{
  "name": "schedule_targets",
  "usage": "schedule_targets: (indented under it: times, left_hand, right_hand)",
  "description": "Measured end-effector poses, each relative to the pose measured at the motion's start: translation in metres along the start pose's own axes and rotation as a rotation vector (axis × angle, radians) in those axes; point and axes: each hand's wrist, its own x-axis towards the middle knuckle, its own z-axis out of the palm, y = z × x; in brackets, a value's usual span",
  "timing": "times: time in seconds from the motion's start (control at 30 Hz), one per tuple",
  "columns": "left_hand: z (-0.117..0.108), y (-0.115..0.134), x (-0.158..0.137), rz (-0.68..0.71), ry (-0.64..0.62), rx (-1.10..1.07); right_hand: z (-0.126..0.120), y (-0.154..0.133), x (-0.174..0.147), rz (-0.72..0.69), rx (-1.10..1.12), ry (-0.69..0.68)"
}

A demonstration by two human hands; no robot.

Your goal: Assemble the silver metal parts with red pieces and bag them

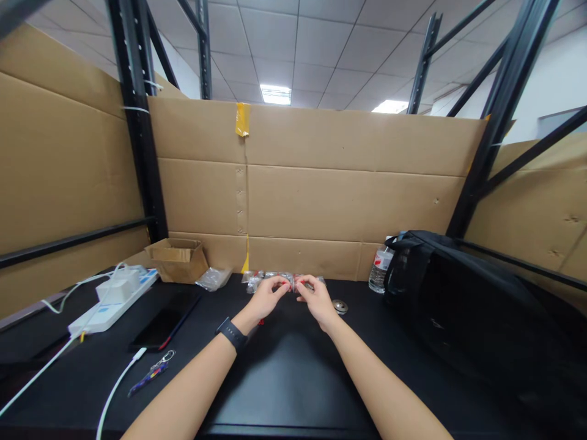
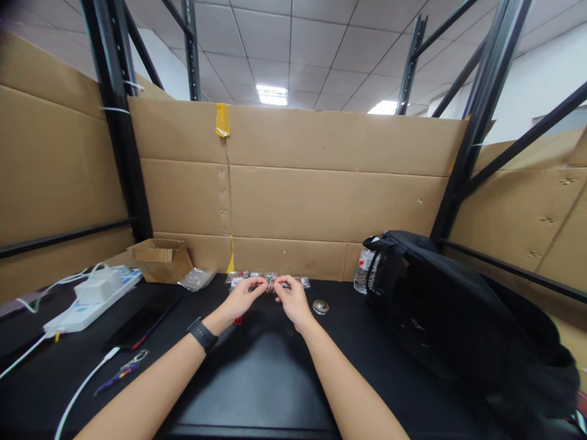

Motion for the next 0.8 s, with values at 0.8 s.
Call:
schedule_targets:
  times: [0.8]
  left_hand:
    - [-0.09,-0.014,-0.012,-0.305,0.387,1.002]
  right_hand:
    - [-0.017,-0.008,0.002,0.413,0.444,0.062]
